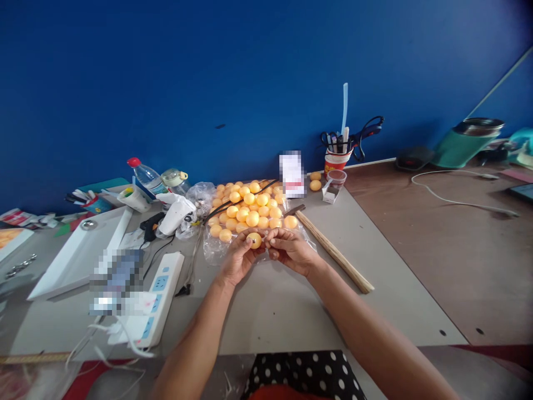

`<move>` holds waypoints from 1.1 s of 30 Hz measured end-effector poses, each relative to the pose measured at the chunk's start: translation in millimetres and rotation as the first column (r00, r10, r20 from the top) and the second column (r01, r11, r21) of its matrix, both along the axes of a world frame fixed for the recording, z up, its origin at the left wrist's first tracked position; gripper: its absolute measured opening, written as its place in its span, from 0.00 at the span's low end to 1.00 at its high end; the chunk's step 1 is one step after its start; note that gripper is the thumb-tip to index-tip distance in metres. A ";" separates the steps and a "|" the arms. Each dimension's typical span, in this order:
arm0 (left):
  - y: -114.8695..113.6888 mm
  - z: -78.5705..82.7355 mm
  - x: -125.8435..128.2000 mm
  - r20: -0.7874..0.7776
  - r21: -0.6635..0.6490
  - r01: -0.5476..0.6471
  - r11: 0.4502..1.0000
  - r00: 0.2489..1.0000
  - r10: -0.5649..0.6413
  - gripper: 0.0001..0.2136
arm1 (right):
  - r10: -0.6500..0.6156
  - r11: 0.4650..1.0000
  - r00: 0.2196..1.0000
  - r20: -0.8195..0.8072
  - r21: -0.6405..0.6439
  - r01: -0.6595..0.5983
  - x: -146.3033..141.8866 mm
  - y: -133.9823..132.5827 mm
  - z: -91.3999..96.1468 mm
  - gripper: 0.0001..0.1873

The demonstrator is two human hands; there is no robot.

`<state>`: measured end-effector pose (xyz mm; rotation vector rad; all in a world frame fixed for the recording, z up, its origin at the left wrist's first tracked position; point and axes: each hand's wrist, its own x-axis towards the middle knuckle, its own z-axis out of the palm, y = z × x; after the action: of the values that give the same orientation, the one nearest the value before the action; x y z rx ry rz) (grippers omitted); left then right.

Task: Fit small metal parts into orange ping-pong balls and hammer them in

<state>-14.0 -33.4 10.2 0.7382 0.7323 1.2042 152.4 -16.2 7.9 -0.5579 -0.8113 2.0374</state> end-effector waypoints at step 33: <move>2.5 -12.9 1.9 -0.016 -0.014 -0.080 0.997 0.997 0.080 0.21 | -0.034 0.999 0.999 -0.036 -0.032 0.033 -1.1 3.2 -5.7 0.11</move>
<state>-12.1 -30.9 -2.6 0.7128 0.7891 1.2656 151.3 -13.0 2.2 -0.5471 -0.7454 2.0271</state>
